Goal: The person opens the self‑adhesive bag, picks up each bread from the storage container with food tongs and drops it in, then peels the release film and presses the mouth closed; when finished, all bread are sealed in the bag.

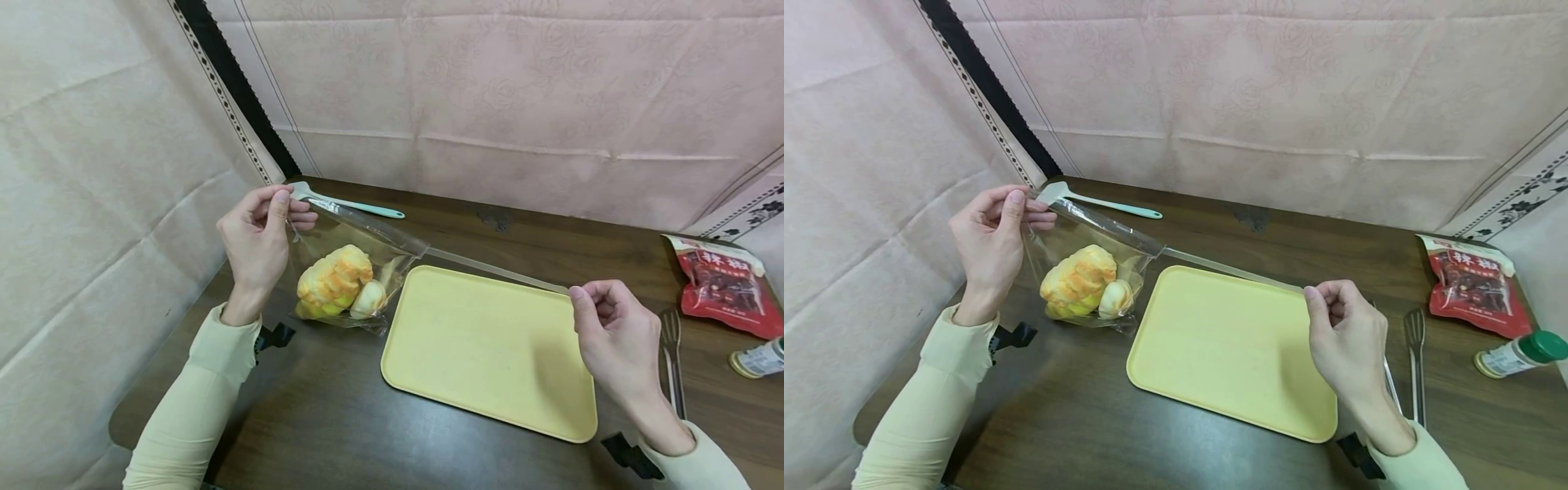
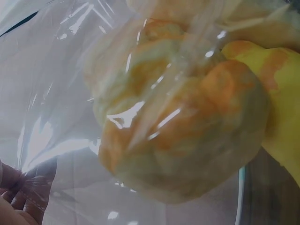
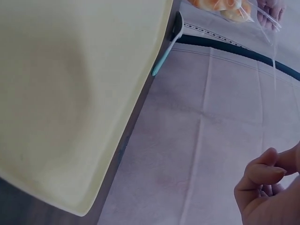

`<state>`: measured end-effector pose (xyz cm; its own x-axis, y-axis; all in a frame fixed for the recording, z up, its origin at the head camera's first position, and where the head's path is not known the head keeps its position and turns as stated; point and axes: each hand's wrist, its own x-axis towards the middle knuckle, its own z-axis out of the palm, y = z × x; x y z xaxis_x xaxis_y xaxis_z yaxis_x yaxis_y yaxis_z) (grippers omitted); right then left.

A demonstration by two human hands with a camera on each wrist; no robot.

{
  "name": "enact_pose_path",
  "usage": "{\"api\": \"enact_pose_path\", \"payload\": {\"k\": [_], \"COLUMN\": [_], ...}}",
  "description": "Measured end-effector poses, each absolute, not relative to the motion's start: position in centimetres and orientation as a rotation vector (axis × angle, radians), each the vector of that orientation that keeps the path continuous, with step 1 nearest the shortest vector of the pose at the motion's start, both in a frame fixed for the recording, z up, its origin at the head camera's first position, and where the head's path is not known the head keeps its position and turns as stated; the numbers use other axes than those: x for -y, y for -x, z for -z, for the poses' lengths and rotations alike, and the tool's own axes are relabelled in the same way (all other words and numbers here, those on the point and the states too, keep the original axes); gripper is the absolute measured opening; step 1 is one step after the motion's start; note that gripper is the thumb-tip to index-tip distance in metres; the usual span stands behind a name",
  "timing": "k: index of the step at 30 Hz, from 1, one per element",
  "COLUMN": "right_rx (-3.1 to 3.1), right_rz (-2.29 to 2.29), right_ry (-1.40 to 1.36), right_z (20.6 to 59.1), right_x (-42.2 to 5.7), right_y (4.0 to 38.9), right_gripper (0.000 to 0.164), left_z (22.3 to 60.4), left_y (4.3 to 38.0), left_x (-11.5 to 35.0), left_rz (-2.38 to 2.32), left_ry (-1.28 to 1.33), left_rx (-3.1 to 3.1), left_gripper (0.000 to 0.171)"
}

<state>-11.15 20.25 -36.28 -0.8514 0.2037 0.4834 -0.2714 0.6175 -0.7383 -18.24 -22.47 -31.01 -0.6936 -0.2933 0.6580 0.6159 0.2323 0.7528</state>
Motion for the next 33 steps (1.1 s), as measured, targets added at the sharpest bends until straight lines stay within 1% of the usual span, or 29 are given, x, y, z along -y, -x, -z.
{"api": "enact_pose_path", "payload": {"k": [14, 19, 24, 33], "right_rx": [2.396, 2.526, 2.757, 2.969], "right_rz": [-1.117, -1.075, -1.020, -0.922], "right_ry": [0.093, 0.126, 0.051, -0.060], "right_z": [37.0, 37.2, 38.0, 38.7], "right_x": [-20.6, -20.7, -20.8, -21.4], "right_y": [11.2, 11.4, 11.9, 12.8], "right_gripper": [0.010, 0.017, 0.022, 0.016], "left_z": [31.0, 31.0, 31.0, 31.0], "left_y": [18.2, 18.2, 18.2, 18.2], "left_x": [22.4, 22.6, 22.7, 22.8], "left_rz": [1.507, 1.533, 1.514, 1.496], "left_ry": [0.326, 0.320, 0.325, 0.325], "left_rx": [1.811, 1.785, 1.795, 1.812], "left_gripper": [0.017, 0.015, 0.016, 0.018]}}
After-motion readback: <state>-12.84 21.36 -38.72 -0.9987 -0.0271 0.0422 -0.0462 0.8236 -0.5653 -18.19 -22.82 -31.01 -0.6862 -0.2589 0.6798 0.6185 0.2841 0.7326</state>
